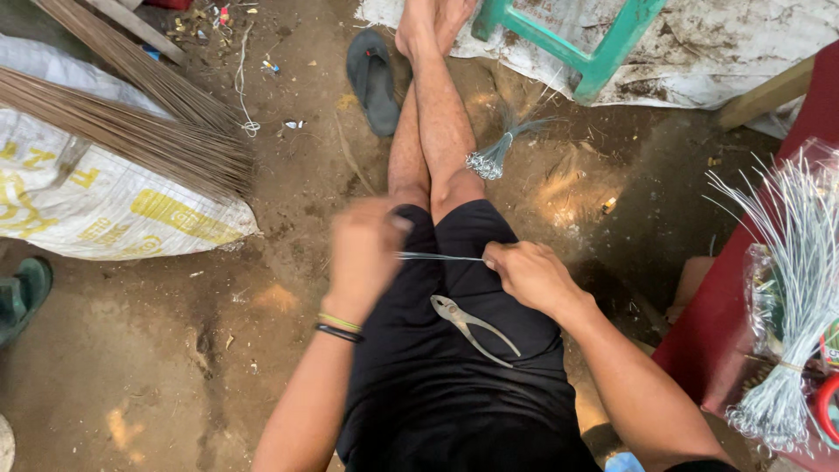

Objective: The person sits on the ground and uses pliers and scissors to cut, bend, and twist thin metal wires into looped shapes. They repeatedly cut wire segments, form loops with their fingers, and tighten them with pliers.

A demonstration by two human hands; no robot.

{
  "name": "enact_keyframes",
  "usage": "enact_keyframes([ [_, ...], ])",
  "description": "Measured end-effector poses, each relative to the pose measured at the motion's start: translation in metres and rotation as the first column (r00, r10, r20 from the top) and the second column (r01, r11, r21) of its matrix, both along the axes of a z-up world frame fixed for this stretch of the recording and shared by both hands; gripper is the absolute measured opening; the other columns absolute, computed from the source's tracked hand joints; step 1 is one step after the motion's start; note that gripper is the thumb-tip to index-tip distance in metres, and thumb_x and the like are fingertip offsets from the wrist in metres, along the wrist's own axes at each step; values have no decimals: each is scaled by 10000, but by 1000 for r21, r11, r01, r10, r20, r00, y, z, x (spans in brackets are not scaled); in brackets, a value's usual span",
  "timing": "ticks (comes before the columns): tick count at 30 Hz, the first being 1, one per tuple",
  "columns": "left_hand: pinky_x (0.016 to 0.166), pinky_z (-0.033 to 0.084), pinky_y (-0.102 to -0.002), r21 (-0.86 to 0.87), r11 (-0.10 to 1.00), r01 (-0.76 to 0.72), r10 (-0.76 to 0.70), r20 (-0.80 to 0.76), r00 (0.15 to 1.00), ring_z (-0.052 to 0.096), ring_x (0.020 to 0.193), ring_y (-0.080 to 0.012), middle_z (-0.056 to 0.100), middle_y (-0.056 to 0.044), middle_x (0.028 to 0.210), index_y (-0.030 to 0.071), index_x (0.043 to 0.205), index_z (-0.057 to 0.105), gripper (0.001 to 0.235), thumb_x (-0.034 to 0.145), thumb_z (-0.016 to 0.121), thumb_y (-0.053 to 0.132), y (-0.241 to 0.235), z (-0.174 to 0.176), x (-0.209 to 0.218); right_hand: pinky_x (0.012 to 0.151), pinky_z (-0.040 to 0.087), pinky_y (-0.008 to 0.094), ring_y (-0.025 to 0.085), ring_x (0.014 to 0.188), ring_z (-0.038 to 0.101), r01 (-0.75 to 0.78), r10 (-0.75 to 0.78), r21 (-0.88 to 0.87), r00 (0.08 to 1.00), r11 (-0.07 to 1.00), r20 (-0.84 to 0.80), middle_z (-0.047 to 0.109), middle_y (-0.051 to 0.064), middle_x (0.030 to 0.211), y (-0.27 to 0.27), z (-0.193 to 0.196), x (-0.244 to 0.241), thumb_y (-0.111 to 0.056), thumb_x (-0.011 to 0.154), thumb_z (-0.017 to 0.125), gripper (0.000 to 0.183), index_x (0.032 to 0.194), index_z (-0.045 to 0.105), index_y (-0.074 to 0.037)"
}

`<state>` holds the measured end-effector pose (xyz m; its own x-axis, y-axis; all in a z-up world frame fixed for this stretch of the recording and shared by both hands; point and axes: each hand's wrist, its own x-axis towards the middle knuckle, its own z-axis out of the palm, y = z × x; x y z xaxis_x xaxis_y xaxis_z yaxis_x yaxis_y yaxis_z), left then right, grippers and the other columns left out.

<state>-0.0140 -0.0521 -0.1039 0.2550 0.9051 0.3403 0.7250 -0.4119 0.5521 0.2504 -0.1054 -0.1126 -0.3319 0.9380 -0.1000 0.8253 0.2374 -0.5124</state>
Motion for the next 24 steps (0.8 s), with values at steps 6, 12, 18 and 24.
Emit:
enact_keyframes([
  [6, 717, 536, -416, -313, 827, 468, -402, 254, 880, 711, 818, -350, 704, -162, 828, 2, 879, 662, 134, 805, 765, 44, -6, 4, 68, 708, 541, 495, 371, 808, 703, -48, 39, 90, 994, 995, 105, 711, 156, 823, 0, 25, -6, -42, 820, 608, 103, 908, 653, -69],
  [12, 619, 587, -319, -680, 534, 503, -311, 395, 864, 706, 688, -193, 719, -101, 770, -21, 899, 667, 112, 869, 749, 51, 8, -2, 73, 695, 534, 498, 387, 801, 692, -51, 46, 124, 998, 991, 38, 729, 150, 846, -5, 45, -1, -60, 806, 671, 71, 866, 636, -45],
  [18, 623, 573, -261, -683, 447, 578, -254, 523, 814, 636, 725, -87, 684, -23, 843, 11, 1083, 701, 148, 948, 640, 18, 7, -14, 86, 699, 535, 462, 389, 775, 696, 312, -289, 177, 947, 934, -143, 710, 168, 817, -16, 53, 13, -286, 800, 833, 415, 1038, 647, -2],
  [24, 675, 466, -210, -550, 496, 672, -247, 653, 716, 565, 766, -48, 672, 22, 888, 14, 1071, 700, 114, 970, 649, 26, 14, -6, 102, 883, 559, 367, 272, 1018, 732, 535, -416, 302, 827, 789, -379, 737, 154, 1146, -81, 66, 56, -165, 925, 773, 394, 1262, 641, -9],
])
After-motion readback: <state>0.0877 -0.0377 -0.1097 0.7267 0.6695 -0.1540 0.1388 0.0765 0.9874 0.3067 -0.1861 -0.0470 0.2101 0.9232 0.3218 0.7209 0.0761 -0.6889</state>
